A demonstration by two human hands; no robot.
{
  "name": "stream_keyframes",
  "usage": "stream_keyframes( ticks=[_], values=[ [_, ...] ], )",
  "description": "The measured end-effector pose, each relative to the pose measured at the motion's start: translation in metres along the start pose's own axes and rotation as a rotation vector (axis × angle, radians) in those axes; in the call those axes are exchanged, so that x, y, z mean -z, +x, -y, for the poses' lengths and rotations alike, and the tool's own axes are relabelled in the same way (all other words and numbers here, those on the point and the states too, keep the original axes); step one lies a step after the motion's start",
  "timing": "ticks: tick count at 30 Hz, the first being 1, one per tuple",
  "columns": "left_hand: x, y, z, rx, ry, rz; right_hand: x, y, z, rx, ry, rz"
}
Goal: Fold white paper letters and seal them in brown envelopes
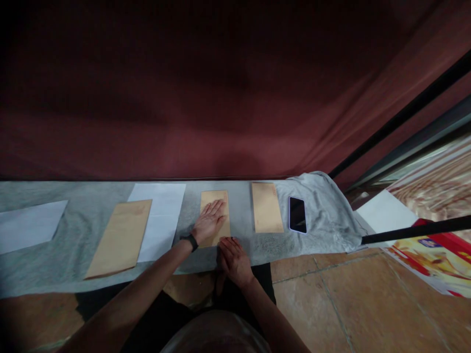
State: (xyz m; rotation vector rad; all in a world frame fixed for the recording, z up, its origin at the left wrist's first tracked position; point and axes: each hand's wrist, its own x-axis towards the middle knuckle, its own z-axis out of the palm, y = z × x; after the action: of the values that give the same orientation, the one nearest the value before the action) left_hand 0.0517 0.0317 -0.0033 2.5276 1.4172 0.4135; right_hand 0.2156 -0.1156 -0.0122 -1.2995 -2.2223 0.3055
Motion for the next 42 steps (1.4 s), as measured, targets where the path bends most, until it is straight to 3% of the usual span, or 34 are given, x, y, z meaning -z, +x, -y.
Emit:
stream_keyframes(
  ticks=[5, 9, 20, 33, 42],
  values=[
    [0.001, 0.044, 0.011, -0.051, 0.038, 0.066, -0.001, 0.000, -0.002, -0.003, 0.053, -0.011],
    [0.002, 0.049, 0.012, -0.078, 0.076, 0.102, 0.002, 0.001, -0.002, -0.016, 0.129, -0.043],
    [-0.003, 0.002, 0.003, -0.260, 0.062, 0.129, 0.002, -0.001, -0.003, -0.061, 0.209, -0.070],
    [0.001, -0.051, -0.019, -0.354, 0.064, 0.149, -0.001, -0.002, 0.001, -0.212, 0.335, -0.227],
    [0.016, -0.082, -0.028, -0.437, 0.061, 0.167, -0.001, -0.003, 0.003, -0.291, 0.352, -0.237]
  ],
)
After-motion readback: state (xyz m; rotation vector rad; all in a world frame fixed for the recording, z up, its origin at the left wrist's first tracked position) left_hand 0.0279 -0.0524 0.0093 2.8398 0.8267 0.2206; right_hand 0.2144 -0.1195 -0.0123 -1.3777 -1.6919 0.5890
